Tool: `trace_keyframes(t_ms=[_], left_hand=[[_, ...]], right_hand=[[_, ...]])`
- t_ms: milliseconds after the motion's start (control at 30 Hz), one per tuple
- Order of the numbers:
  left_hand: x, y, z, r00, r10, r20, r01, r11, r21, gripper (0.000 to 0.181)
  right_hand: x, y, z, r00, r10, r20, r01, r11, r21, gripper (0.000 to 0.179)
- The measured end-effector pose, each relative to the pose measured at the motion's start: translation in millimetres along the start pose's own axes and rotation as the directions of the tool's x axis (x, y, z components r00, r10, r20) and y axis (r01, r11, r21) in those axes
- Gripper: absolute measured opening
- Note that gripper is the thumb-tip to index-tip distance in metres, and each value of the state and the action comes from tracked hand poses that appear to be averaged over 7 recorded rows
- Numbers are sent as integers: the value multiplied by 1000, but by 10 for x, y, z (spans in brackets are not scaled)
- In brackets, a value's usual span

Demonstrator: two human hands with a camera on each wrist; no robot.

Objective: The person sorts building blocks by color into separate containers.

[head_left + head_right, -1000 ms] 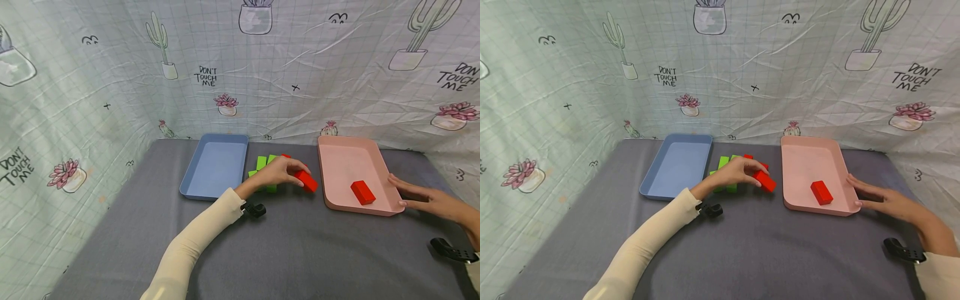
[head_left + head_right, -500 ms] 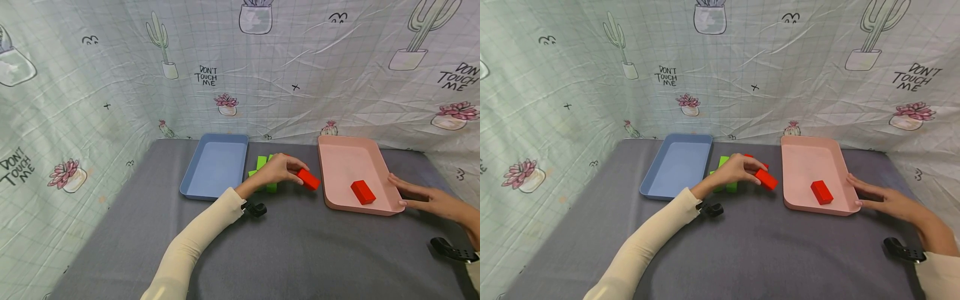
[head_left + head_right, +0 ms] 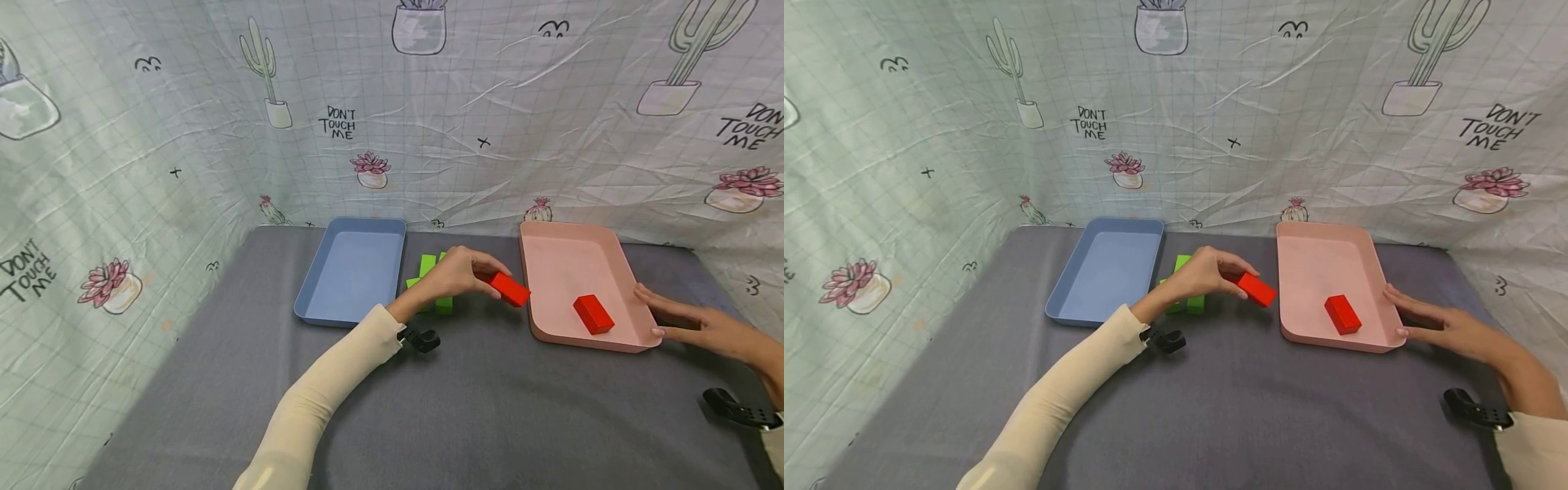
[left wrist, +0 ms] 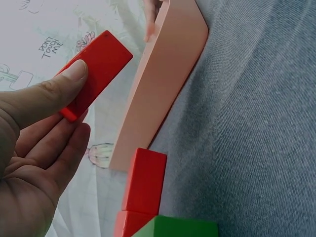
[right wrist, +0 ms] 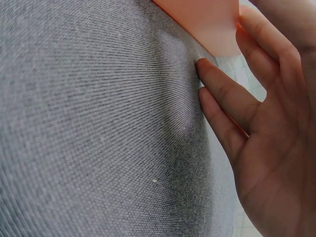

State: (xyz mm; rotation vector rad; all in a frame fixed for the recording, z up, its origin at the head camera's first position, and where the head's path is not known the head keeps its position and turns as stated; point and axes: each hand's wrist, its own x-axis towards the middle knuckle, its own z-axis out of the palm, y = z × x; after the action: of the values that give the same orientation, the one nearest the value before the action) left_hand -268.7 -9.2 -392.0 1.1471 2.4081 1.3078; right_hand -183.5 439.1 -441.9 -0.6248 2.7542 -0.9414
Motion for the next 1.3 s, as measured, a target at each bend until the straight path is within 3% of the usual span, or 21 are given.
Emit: trace_keyframes(t_ms=[500, 800, 1300], left_hand=[[55, 87, 66, 999, 29, 15, -27, 995, -98, 37], [98, 125, 101, 999, 0, 33, 6, 984, -176, 36], [121, 173, 117, 998, 14, 59, -2, 979, -202, 36]], right_hand=[[6, 0, 2, 999, -32, 1, 32, 999, 13, 70], [2, -8, -6, 1000, 5, 14, -5, 1000, 17, 71], [2, 19, 14, 1000, 7, 16, -8, 999, 45, 71]])
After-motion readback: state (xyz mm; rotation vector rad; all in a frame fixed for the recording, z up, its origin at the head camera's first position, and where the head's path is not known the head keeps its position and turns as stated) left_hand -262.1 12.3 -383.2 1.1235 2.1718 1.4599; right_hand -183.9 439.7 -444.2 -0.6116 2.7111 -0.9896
